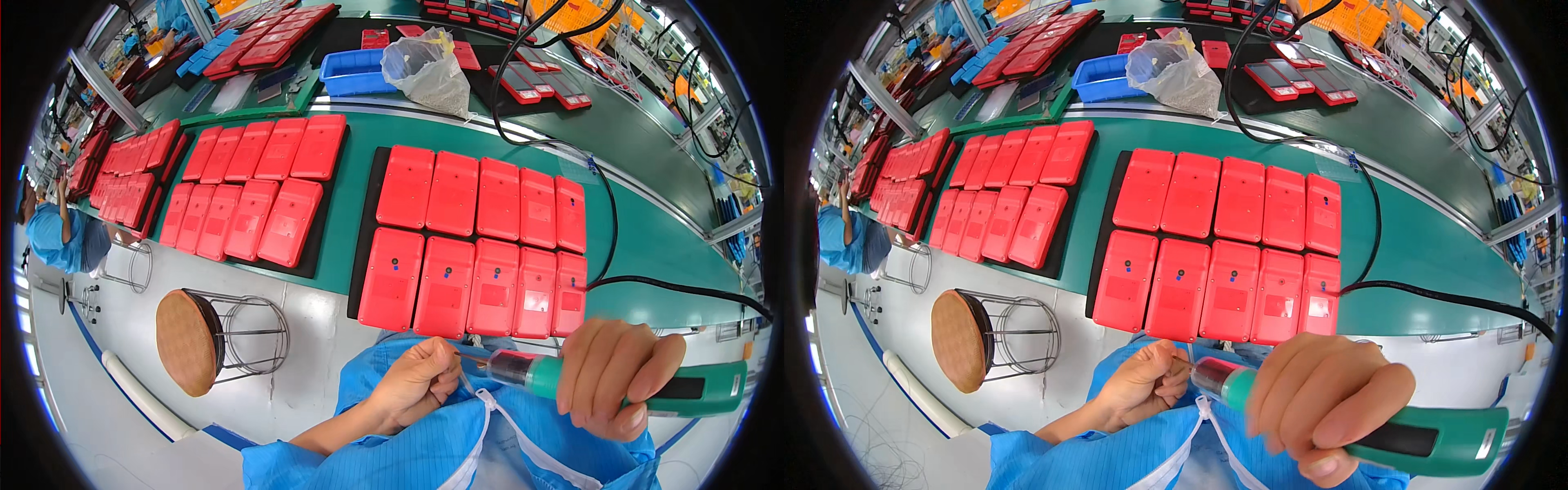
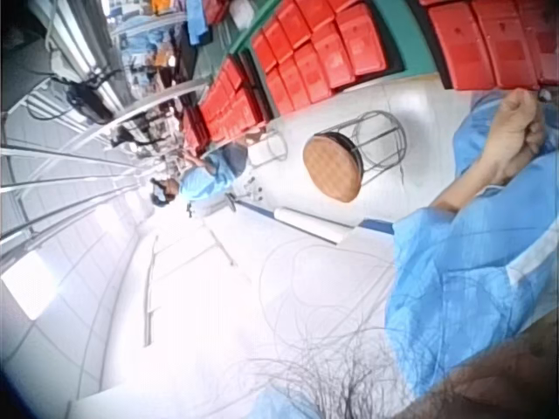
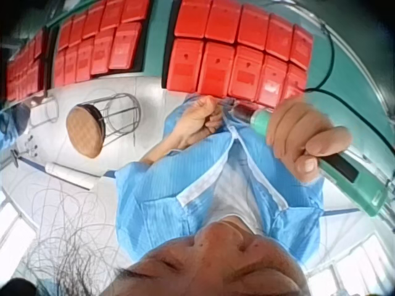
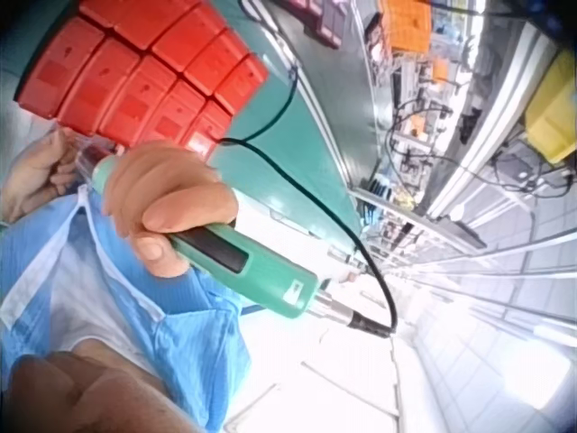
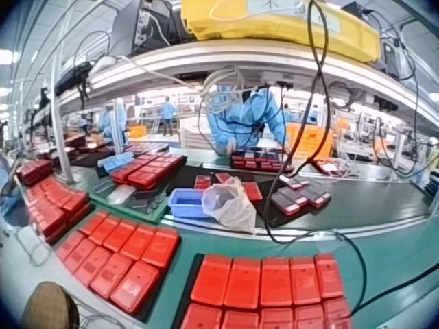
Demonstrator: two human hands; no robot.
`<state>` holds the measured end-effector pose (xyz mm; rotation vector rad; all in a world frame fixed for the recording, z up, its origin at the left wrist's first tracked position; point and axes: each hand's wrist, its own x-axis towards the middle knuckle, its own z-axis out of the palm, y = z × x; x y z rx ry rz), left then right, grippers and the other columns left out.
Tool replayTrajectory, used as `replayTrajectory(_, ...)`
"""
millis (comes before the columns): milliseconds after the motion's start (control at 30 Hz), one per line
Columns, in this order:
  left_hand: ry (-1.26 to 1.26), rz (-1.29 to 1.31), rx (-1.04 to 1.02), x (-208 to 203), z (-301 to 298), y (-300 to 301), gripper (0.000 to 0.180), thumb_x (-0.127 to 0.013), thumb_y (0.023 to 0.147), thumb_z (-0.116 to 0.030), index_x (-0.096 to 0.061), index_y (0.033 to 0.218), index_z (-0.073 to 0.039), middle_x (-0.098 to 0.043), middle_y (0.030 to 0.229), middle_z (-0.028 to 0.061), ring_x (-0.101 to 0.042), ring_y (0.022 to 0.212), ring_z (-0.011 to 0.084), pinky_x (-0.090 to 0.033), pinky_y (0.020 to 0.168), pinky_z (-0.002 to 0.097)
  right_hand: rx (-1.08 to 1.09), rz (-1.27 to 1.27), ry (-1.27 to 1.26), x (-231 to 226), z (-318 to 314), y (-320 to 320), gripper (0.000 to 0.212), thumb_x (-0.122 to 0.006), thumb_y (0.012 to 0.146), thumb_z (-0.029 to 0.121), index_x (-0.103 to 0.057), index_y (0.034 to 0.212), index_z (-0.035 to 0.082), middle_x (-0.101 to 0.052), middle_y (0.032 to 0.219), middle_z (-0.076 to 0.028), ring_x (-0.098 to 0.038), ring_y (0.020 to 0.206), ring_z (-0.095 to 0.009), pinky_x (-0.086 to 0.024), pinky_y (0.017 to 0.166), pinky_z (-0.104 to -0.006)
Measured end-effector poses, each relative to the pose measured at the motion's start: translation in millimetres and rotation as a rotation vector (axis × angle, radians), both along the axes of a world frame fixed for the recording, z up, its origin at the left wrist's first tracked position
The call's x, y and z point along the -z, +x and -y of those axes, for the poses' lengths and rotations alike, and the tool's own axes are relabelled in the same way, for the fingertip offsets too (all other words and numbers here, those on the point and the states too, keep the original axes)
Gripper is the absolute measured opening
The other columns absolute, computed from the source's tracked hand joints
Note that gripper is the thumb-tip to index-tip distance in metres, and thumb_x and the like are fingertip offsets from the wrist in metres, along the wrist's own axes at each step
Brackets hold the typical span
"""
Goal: Assembling red plastic electronic devices using an electric screwdriver and components on an assembly line.
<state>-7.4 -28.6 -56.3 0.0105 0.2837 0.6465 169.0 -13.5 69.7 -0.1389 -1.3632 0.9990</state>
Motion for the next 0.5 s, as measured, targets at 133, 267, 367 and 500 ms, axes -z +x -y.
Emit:
replayTrajectory(133, -0.098, -0.122, -0.023, -15, -4, 1, 0.022, -0.055, 0.085, -0.027, -0.056, 0.086, -0.005, -0.054, 0.073, 0.0036, -0.046, 0.059, 0.0094, -0.039, 0.053, 0.0173, 0.044, 0.013, -0.011, 2, -1, -2, 0.022, -0.059, 0.083, 0.016, -0.039, 0.083, 0.009, -0.052, 0.051, -0.001, -0.052, 0.038, -0.009, -0.045, 0.037, -0.0203)
replayTrajectory(267, -0.156, -0.206, -0.012, -18, -5, 3, 0.023, -0.052, 0.085, -0.030, -0.056, 0.087, -0.007, -0.054, 0.075, 0.0027, -0.046, 0.065, 0.0095, -0.037, 0.053, 0.0166, 0.045, 0.028, 0.008, 2, 1, 3, 0.021, -0.059, 0.083, 0.015, -0.039, 0.083, 0.009, -0.053, 0.052, -0.001, -0.052, 0.039, -0.010, -0.045, 0.037, -0.0206)
replayTrajectory(367, -0.136, -0.199, -0.012, -15, -4, 1, 0.025, -0.050, 0.086, -0.030, -0.055, 0.088, -0.006, -0.054, 0.074, 0.0031, -0.047, 0.065, 0.0095, -0.037, 0.053, 0.0166, 0.026, 0.025, 0.013, 4, -1, 1, 0.021, -0.060, 0.083, 0.015, -0.040, 0.084, 0.008, -0.053, 0.053, -0.001, -0.052, 0.039, -0.009, -0.045, 0.037, -0.0206)
replayTrajectory(500, -0.143, -0.239, 0.026, -18, -5, 1, 0.028, -0.049, 0.087, -0.032, -0.054, 0.087, -0.005, -0.052, 0.072, 0.0030, -0.047, 0.064, 0.0093, -0.037, 0.052, 0.0167, 0.019, 0.054, 0.023, 4, -2, 1, 0.020, -0.060, 0.083, 0.014, -0.040, 0.084, 0.008, -0.054, 0.054, -0.001, -0.053, 0.040, -0.010, -0.046, 0.038, -0.0215)
